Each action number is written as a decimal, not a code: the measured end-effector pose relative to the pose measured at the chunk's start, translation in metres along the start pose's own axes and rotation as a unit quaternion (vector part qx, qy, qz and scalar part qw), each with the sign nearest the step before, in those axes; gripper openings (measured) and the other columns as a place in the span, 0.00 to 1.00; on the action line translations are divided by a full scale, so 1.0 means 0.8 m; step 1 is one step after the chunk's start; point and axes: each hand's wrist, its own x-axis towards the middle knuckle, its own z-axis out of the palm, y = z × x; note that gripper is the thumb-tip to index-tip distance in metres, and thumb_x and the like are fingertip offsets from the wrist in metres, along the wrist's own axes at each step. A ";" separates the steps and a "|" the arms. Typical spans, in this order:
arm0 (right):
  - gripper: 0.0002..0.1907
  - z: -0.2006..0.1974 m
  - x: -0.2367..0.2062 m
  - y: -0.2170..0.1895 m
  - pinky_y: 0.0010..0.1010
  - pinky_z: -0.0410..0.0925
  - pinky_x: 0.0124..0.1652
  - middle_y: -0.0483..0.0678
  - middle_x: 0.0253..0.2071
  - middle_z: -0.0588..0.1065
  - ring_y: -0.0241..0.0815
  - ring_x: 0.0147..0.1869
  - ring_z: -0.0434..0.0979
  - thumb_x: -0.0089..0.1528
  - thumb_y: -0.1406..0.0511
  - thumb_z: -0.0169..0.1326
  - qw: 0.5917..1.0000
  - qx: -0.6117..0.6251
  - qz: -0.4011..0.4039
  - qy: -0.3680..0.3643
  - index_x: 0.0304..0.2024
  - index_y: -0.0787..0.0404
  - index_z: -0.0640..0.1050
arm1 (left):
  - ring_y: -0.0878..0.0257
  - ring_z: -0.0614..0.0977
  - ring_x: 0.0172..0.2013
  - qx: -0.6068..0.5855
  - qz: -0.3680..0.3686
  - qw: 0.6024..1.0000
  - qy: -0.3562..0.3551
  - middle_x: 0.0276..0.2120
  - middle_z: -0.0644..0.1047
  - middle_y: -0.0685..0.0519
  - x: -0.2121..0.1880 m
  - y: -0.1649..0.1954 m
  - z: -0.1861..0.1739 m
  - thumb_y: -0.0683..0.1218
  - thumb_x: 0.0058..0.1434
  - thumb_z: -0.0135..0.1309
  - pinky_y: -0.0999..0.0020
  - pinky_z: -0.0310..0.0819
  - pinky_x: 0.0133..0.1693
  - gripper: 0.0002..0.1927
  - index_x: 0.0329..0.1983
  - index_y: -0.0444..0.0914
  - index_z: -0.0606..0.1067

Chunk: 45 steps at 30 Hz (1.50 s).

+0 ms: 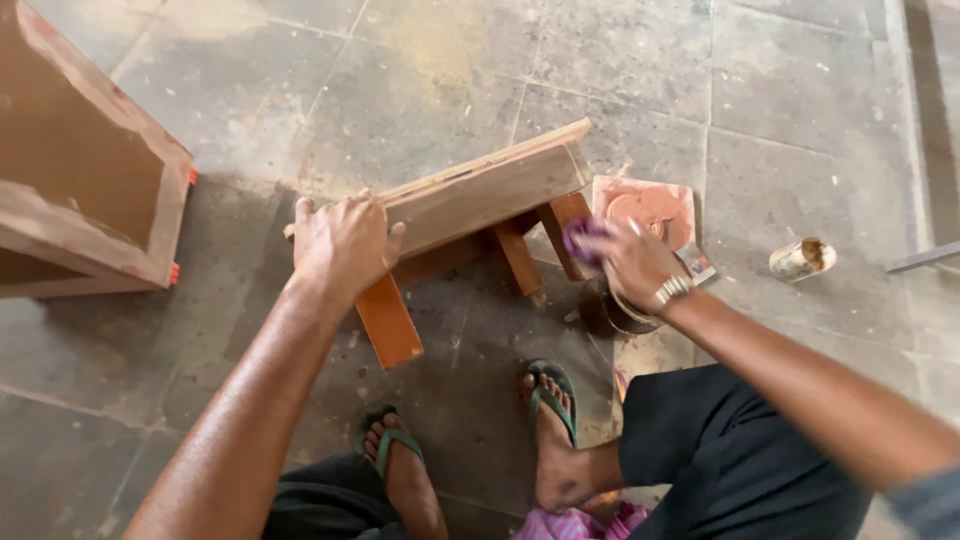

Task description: The person applies a dark wood finish to a small wooden stool using a cloth and a small card. They dip the cloth into a can of finish and wipe the stool's surfaces, then use the card to smooth the finish on the top.

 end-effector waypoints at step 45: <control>0.32 -0.013 0.025 -0.321 0.45 0.66 0.56 0.46 0.63 0.70 0.50 0.65 0.67 0.52 0.67 0.54 0.936 0.019 -0.352 0.000 0.61 0.46 0.76 | 0.50 0.80 0.54 -0.148 0.024 0.988 -0.035 0.50 0.80 0.45 0.033 -0.055 0.034 0.41 0.56 0.49 0.36 0.55 0.64 0.20 0.53 0.40 0.77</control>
